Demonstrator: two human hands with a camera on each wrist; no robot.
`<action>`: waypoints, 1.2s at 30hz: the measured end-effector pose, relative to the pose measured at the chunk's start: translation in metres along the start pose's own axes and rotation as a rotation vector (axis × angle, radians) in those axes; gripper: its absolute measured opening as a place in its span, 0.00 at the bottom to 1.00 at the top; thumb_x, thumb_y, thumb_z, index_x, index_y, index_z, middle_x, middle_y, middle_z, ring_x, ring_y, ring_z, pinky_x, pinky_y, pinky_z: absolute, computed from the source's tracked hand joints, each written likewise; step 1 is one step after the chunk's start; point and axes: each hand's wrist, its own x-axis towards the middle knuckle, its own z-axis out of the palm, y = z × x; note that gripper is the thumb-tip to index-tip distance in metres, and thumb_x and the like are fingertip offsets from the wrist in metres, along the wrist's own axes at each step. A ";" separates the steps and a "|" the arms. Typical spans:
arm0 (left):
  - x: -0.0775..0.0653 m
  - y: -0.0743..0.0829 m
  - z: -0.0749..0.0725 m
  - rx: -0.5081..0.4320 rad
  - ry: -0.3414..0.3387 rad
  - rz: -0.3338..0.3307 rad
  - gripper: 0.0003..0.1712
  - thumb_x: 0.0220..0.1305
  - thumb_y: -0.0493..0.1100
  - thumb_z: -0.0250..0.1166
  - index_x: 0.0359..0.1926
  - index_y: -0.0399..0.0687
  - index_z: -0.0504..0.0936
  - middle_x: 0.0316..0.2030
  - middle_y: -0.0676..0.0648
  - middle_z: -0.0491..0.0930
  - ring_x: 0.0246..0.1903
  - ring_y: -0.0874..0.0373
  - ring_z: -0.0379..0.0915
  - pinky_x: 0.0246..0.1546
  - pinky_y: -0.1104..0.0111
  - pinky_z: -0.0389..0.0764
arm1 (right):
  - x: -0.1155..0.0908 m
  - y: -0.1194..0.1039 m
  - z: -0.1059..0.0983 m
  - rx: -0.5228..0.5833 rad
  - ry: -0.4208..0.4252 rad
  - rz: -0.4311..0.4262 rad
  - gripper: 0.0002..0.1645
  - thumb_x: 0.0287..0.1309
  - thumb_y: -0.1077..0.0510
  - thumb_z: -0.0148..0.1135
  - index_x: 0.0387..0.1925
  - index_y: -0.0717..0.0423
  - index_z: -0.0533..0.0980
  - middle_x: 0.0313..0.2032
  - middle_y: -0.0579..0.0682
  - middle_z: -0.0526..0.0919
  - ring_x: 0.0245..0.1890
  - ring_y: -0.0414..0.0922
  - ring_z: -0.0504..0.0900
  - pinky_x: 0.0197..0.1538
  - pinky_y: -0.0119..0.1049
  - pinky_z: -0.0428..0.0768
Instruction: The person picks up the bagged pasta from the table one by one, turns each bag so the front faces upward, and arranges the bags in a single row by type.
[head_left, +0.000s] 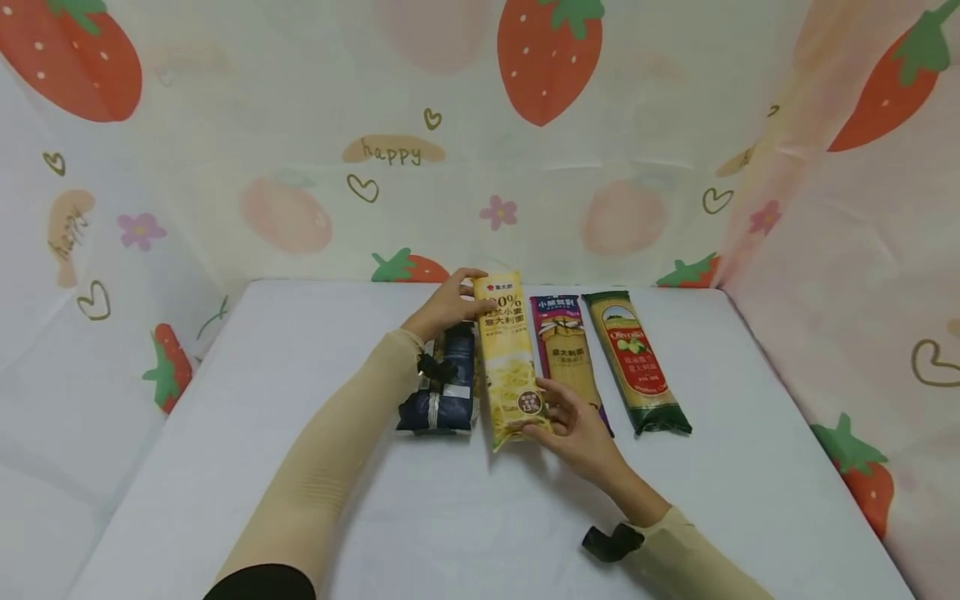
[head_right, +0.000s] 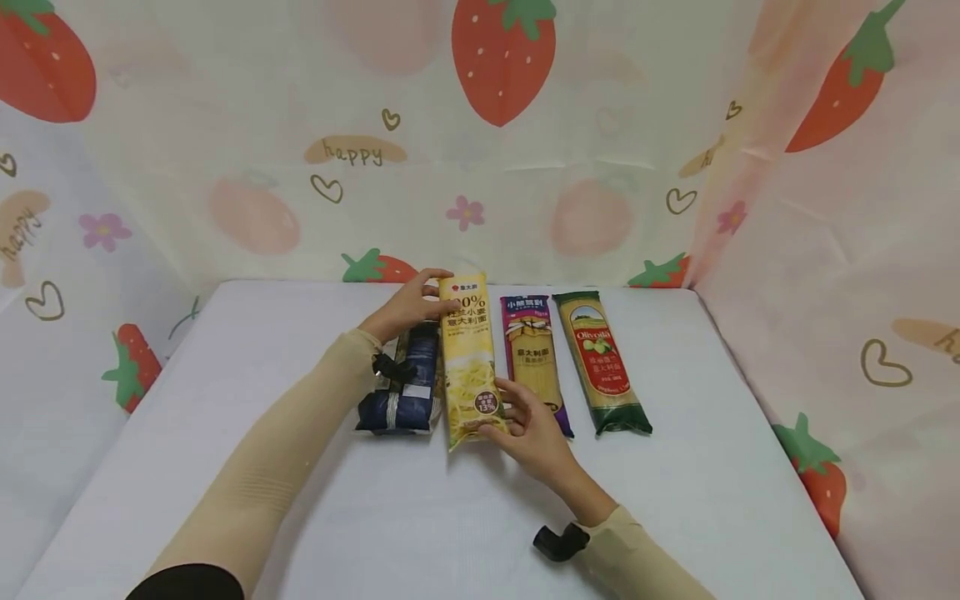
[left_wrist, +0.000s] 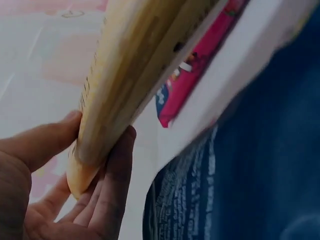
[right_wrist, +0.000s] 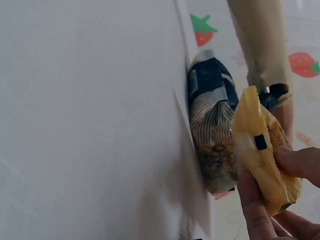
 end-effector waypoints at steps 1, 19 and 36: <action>0.003 -0.001 0.000 0.014 -0.013 -0.001 0.44 0.74 0.43 0.73 0.82 0.47 0.60 0.67 0.30 0.70 0.55 0.38 0.81 0.62 0.43 0.81 | 0.000 0.001 0.000 -0.006 0.005 0.003 0.47 0.65 0.65 0.76 0.80 0.55 0.65 0.66 0.61 0.77 0.60 0.52 0.82 0.52 0.27 0.84; 0.021 -0.019 0.006 0.166 -0.091 -0.038 0.43 0.75 0.45 0.71 0.81 0.41 0.59 0.64 0.28 0.77 0.57 0.38 0.79 0.65 0.46 0.76 | 0.006 0.009 0.003 -0.074 0.021 0.083 0.46 0.66 0.60 0.77 0.80 0.59 0.65 0.68 0.63 0.78 0.63 0.56 0.82 0.54 0.28 0.82; 0.028 -0.013 0.012 0.360 -0.112 -0.151 0.48 0.71 0.46 0.74 0.82 0.39 0.59 0.64 0.32 0.78 0.55 0.44 0.80 0.66 0.52 0.76 | 0.013 0.007 0.005 -0.148 0.049 0.108 0.44 0.65 0.59 0.78 0.78 0.61 0.68 0.67 0.63 0.79 0.65 0.59 0.82 0.62 0.48 0.85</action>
